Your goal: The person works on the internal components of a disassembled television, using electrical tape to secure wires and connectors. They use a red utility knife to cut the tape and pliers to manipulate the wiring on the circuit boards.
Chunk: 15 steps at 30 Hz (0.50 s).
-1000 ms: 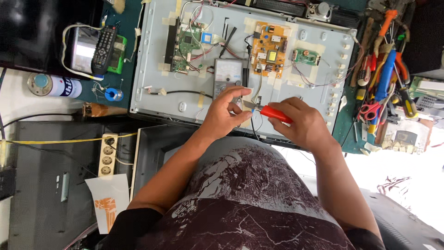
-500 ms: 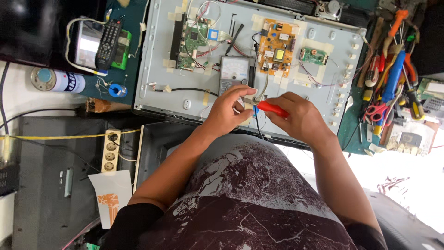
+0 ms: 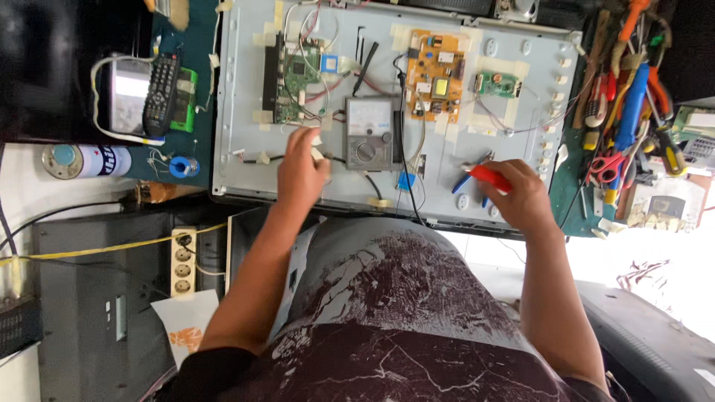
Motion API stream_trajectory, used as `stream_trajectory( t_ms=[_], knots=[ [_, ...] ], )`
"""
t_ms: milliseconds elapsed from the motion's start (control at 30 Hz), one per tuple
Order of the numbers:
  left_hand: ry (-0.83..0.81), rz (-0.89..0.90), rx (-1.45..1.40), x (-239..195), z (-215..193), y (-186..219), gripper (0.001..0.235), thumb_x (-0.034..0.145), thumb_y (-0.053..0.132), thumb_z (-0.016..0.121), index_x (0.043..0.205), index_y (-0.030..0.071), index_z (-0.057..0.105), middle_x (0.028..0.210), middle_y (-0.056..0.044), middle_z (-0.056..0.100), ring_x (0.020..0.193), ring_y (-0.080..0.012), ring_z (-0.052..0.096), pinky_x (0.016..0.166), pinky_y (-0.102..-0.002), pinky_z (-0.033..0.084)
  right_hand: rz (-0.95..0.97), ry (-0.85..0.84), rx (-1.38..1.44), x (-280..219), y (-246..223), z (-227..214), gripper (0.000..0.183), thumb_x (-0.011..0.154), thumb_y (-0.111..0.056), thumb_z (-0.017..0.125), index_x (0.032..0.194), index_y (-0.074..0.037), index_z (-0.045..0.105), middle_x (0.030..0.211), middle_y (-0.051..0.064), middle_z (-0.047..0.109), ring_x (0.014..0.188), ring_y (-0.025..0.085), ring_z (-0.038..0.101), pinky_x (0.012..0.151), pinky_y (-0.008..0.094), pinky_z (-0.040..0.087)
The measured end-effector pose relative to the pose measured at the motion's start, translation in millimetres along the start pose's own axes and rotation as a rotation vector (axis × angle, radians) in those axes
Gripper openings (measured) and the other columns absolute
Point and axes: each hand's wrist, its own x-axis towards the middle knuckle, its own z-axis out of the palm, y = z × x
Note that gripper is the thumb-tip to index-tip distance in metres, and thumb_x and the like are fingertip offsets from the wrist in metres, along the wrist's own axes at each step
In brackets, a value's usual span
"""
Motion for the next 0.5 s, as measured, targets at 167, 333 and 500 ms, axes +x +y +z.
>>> stream_trajectory(
  t_ms=[167,333,500],
  knots=[
    [0.060,0.071,0.037,3.2,20.8,-27.3,0.061,0.090,0.016,0.085,0.144,0.004,0.059,0.143,-0.015,0.057,0.115,-0.0385,0.072,0.084,-0.051,0.067,-0.036,0.051,-0.202,-10.6,55.8,35.8,0.040,0.089,-0.027,0.091,0.129,-0.026,0.082,0.115,0.005,0.076,0.108,0.033,0.074,0.098,0.047,0.055],
    [0.096,0.066,-0.340,15.7,5.5,22.7,0.067,0.095,0.028,0.082,0.154,0.013,0.053,0.149,-0.019,0.058,0.112,-0.0421,0.073,0.086,-0.059,0.063,-0.067,0.137,-0.265,17.9,37.7,35.3,0.055,0.080,-0.027,0.097,0.132,-0.023,0.080,0.122,0.005,0.075,0.115,0.031,0.071,0.102,0.044,0.050],
    [-0.161,0.358,-0.801,44.2,22.3,39.6,0.094,0.093,0.014,0.082,0.169,0.015,0.027,0.144,-0.009,0.061,0.105,-0.0186,0.055,0.084,-0.030,0.046,-0.018,0.108,0.340,100.7,-73.0,6.2,0.036,0.094,-0.027,0.094,0.124,-0.011,0.082,0.110,0.012,0.069,0.104,0.036,0.069,0.087,0.041,0.055]
  ],
)
